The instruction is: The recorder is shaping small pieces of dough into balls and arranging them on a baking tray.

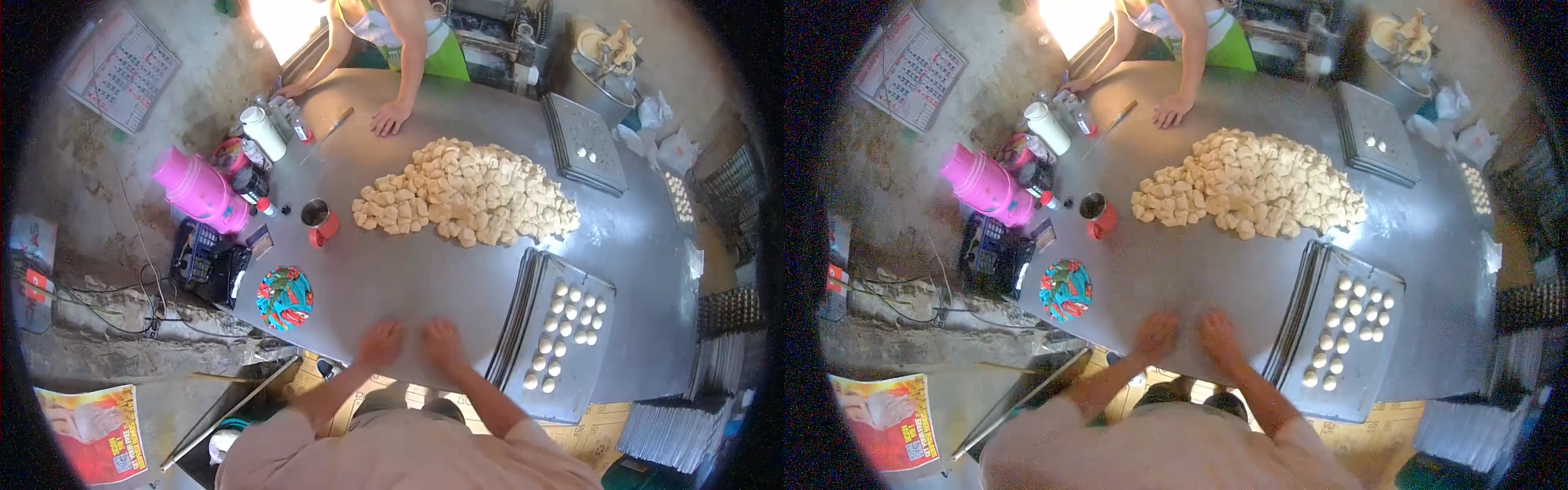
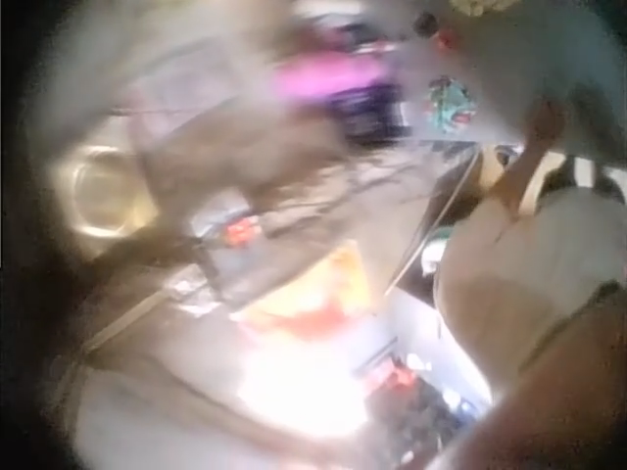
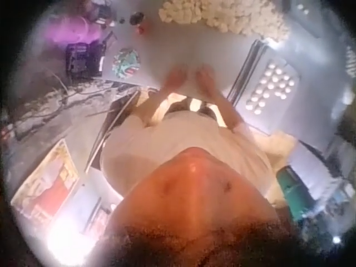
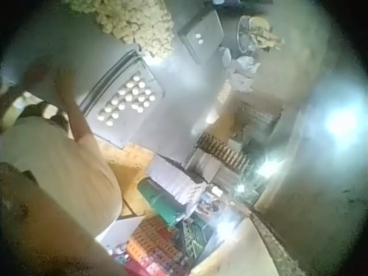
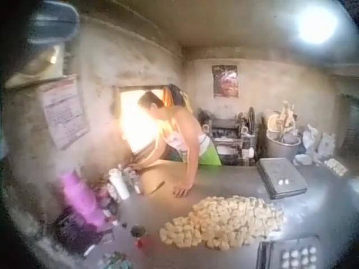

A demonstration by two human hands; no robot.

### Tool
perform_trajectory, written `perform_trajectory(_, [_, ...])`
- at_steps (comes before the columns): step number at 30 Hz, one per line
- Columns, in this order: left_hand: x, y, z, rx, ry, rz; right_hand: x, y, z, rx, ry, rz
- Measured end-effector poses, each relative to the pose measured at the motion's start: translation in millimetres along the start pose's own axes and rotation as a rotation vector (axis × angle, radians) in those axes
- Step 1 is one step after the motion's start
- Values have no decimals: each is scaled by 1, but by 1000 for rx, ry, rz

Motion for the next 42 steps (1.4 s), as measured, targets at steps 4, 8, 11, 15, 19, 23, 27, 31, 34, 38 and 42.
perform_trajectory(4, [2, -26, -23, 172, -7, 138, 9, 6, -9, 23, -493, -160])
perform_trajectory(8, [41, -26, -10, -129, -29, 75, 17, 1, 18, 180, -308, -245])
perform_trajectory(11, [34, 10, -2, -103, -73, 17, 16, -19, 31, 95, -101, -75])
perform_trajectory(15, [-26, 1, 9, -123, -41, 1, -1, -27, 10, 88, -154, 40])
perform_trajectory(19, [-27, -55, 33, 186, -35, 224, -14, 4, -4, 80, -244, -235])
perform_trajectory(23, [-22, -22, 38, 419, -71, 318, 14, 25, 51, -399, -250, -411])
perform_trajectory(27, [-118, 110, 17, 539, 81, 241, 75, 47, 174, -524, 125, -548])
perform_trajectory(31, [-235, 270, 3, 606, 191, -178, 146, 112, 285, -378, 455, -830])
perform_trajectory(34, [-280, 359, -1, 537, 229, -356, 182, 174, 329, -379, 511, -908])
perform_trajectory(38, [-305, 417, -22, 460, -48, -364, 194, 235, 341, -245, 329, -939])
perform_trajectory(42, [-327, 413, -35, 448, 188, -217, 180, 265, 341, -141, 344, -968])
Point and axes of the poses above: each hand's wrist, its own x-axis away from the middle knuckle, its own z-axis out of the back of the hand, y = z × x, the point moved 3 cm from there along -x, towards the middle knuckle, and after that the axes turned 12 degrees about -z, right-handed, at the moved point
